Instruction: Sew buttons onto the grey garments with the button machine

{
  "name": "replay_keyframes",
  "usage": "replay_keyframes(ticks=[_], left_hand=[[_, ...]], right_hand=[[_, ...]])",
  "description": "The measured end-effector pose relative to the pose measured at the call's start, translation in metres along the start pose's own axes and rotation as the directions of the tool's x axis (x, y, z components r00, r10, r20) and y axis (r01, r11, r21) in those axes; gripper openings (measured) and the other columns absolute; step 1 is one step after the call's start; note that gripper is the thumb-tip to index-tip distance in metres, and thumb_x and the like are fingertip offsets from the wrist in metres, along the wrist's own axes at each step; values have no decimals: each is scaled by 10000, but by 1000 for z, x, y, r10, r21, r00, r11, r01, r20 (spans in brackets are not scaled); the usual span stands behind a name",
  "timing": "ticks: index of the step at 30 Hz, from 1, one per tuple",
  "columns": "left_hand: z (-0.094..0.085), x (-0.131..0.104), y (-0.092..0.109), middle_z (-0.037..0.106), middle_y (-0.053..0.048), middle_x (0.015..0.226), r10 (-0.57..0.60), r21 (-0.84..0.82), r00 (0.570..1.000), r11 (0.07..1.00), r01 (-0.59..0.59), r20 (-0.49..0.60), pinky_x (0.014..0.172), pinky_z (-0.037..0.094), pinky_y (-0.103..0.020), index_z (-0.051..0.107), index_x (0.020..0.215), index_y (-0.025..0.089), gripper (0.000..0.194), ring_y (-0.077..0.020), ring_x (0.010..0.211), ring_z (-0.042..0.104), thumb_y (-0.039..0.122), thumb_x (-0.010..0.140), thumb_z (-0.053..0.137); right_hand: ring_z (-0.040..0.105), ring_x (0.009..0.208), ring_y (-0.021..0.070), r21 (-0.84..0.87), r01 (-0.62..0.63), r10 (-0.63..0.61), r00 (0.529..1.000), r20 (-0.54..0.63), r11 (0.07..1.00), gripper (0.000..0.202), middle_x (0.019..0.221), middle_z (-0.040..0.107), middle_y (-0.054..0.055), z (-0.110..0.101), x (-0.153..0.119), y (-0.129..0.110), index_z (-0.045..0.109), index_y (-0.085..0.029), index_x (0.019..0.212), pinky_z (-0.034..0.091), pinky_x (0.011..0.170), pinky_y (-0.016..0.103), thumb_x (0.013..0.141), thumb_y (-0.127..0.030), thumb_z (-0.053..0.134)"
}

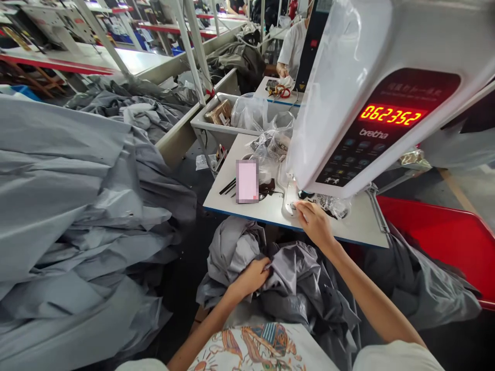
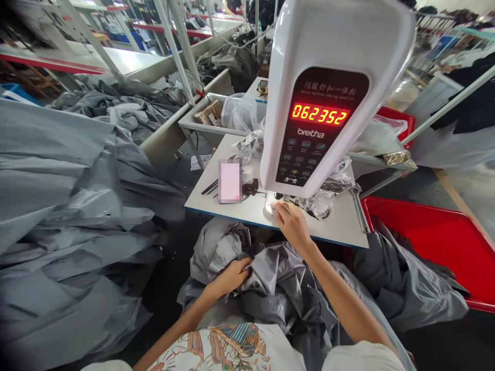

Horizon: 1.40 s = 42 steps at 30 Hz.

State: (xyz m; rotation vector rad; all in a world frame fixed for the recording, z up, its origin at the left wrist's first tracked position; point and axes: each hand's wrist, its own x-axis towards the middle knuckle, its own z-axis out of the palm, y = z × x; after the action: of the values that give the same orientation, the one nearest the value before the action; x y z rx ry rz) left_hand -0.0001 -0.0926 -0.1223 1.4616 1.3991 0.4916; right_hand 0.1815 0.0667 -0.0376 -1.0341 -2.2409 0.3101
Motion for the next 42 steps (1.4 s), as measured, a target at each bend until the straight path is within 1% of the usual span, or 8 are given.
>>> replay_keyframes(ticks=[4, 8, 11, 14, 21, 23, 30, 42], left_hand=[[-36, -11, 44, 656, -75, 814, 55, 247, 997, 968, -40, -53, 690, 400, -294, 627, 1030, 224, 247, -213, 751, 605, 305, 903, 431], [-69, -11, 83, 637, -24, 792, 177, 213, 984, 963, -166, -35, 641, 350, -249, 611, 993, 205, 248, -161, 703, 557, 320, 944, 397], [-85, -3, 99, 606, 9, 765, 210, 127, 978, 970, -208, -7, 620, 334, -220, 601, 971, 197, 256, -122, 662, 512, 357, 953, 402], [-95, 9, 104, 539, 31, 687, 207, 96, 978, 974, -205, -15, 572, 303, -213, 583, 897, 190, 263, -106, 605, 447, 387, 946, 416], [-94, 52, 101, 467, 27, 668, 252, 47, 959, 968, -248, -129, 616, 317, -229, 468, 722, 165, 366, -119, 670, 425, 451, 940, 395], [-90, 67, 99, 447, 32, 644, 266, 44, 951, 964, -262, -159, 604, 300, -237, 426, 691, 168, 374, -115, 646, 404, 446, 940, 394], [-83, 110, 97, 288, 43, 555, 253, 105, 898, 967, -230, -359, 564, 224, -258, 307, 607, 173, 463, -101, 574, 316, 497, 915, 427], [-79, 127, 84, 360, 30, 546, 229, 250, 866, 960, -125, -445, 564, 202, -267, 372, 603, 179, 436, -118, 555, 324, 471, 919, 436]], right_hand=[[549, 1140, 249, 170, -53, 63, 997, -52, 984, 264, 1182, 622, 89, -7, -21, -27, 638, -246, 1104, 418, 1001, 419, 945, -268, 428], [535, 1144, 241, 436, -244, 83, 931, 356, 866, 295, 1175, 615, 79, -13, -42, -51, 584, -238, 1175, 410, 999, 382, 928, -381, 507], [575, 880, 195, 500, -417, 112, 840, 531, 759, 259, 904, 628, 45, -12, -51, -49, 620, -198, 956, 455, 795, 293, 912, -437, 530], [482, 701, 142, 568, -494, 209, 845, 493, 658, 294, 734, 514, 7, -10, -53, -39, 570, -185, 811, 394, 643, 247, 912, -458, 522], [456, 685, 132, 729, -546, 441, 820, 365, 413, 282, 775, 497, -8, 1, -35, -27, 538, -210, 887, 368, 615, 242, 844, -481, 604], [442, 666, 134, 736, -524, 504, 815, 286, 430, 302, 743, 487, -9, 8, -26, -22, 525, -202, 838, 357, 602, 250, 847, -499, 585], [432, 639, 130, 527, -402, 516, 852, -83, 749, 275, 713, 502, -13, 24, 3, -1, 537, -184, 802, 347, 619, 263, 885, -446, 518], [536, 750, 175, 461, -497, 592, 802, -79, 735, 254, 814, 620, 26, 31, 12, 5, 593, -174, 850, 394, 706, 288, 837, -420, 530]])
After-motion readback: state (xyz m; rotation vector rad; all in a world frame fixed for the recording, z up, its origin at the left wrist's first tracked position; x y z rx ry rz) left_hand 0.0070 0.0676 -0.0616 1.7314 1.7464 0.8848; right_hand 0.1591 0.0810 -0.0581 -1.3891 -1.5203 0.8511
